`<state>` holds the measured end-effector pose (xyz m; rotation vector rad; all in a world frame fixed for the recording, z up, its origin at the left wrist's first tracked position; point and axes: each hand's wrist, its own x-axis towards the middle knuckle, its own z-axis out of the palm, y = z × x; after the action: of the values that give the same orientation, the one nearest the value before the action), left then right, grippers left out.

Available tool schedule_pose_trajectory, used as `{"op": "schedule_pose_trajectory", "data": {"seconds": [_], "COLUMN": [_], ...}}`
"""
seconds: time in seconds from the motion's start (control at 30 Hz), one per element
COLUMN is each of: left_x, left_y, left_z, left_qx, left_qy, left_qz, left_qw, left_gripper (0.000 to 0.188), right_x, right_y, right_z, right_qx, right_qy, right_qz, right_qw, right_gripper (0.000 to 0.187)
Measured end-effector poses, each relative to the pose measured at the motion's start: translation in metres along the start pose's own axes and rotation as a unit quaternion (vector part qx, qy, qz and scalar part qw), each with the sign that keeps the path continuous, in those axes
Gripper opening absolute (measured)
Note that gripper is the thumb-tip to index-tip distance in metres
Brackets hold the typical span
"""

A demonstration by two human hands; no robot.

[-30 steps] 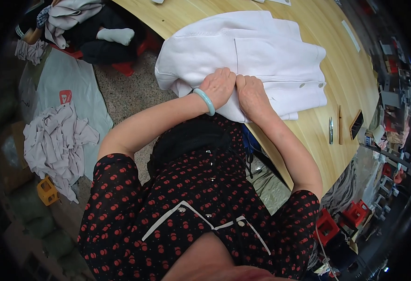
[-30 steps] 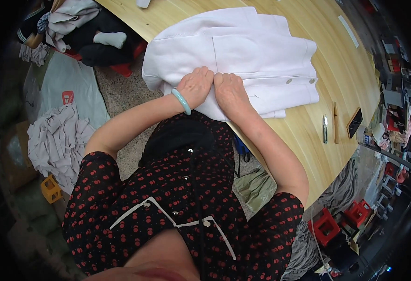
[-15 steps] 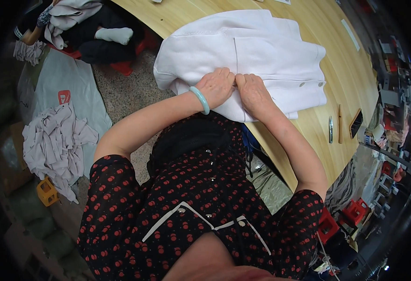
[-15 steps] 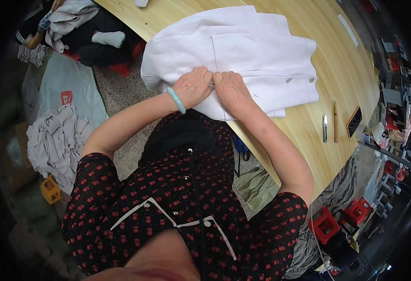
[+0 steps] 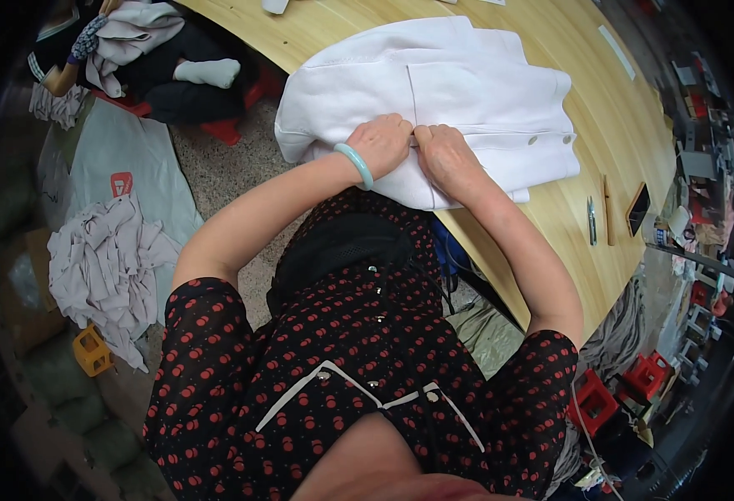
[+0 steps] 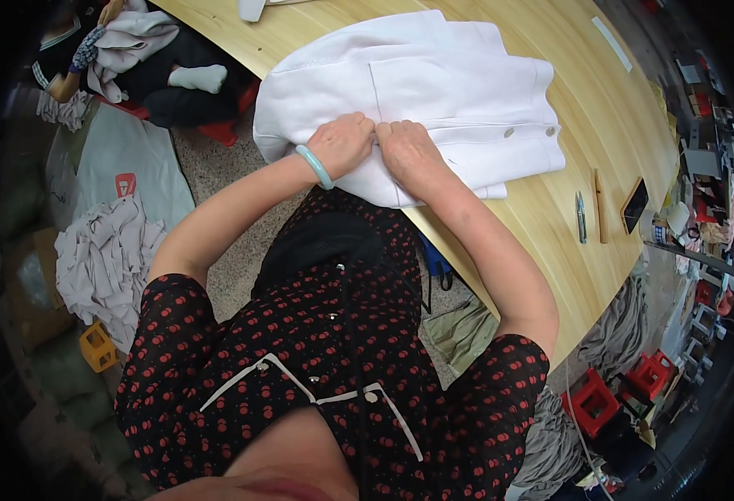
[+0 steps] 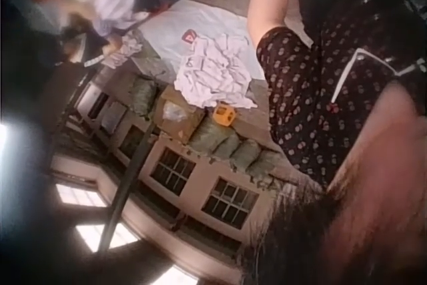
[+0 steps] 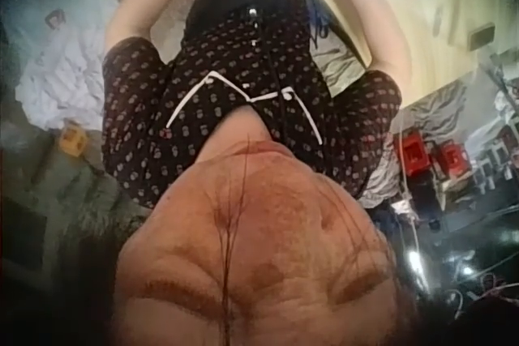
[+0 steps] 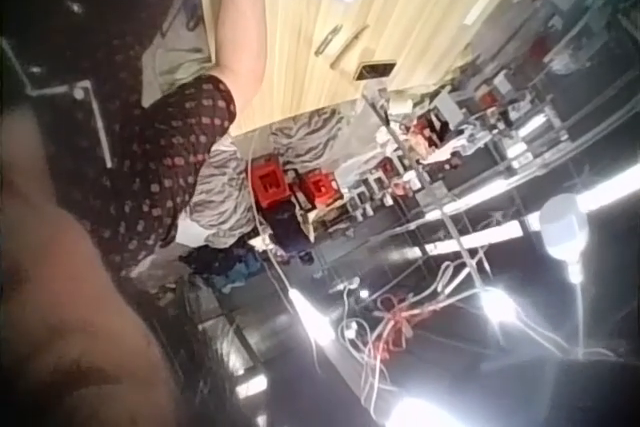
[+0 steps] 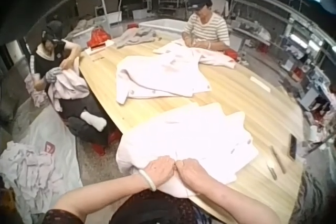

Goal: Unfolding, inspecting, and folding white garments on a workbench.

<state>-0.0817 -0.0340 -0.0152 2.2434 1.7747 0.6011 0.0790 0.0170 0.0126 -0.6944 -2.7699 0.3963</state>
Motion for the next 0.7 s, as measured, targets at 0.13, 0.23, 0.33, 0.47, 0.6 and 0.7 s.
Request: {"op": "schedule_pose_trajectory", "data": {"seconds": [0.13, 0.23, 0.33, 0.47, 0.6, 0.7], "left_x": [0.009, 0.018, 0.022, 0.021, 0.021, 0.021], "left_y": [-0.014, -0.015, -0.013, -0.013, -0.013, -0.007], "left_z": [-0.009, -0.017, -0.027, -0.033, -0.028, -0.019], "left_qx": [-0.102, -0.123, -0.200, -0.258, -0.214, -0.110], "left_qy": [-0.041, -0.119, -0.146, -0.178, -0.178, -0.145], "left_qz": [-0.018, -0.074, -0.136, -0.144, -0.124, -0.136], "left_qw": [0.994, 0.982, 0.959, 0.938, 0.953, 0.974], "left_gripper": [0.023, 0.028, 0.033, 0.036, 0.031, 0.031], "right_x": [-0.004, -0.013, -0.022, -0.021, -0.018, -0.018], "right_y": [-0.003, -0.002, -0.003, -0.007, -0.011, -0.015], "right_z": [-0.002, 0.003, 0.002, -0.001, -0.001, -0.005], "right_qx": [0.013, 0.029, 0.020, 0.015, 0.017, 0.011], "right_qy": [0.030, 0.091, 0.126, 0.124, 0.134, 0.108], "right_qz": [0.027, 0.028, 0.016, 0.023, 0.029, 0.036], "right_qw": [0.999, 0.995, 0.992, 0.992, 0.990, 0.993], "right_gripper": [0.010, 0.014, 0.015, 0.013, 0.012, 0.013]}}
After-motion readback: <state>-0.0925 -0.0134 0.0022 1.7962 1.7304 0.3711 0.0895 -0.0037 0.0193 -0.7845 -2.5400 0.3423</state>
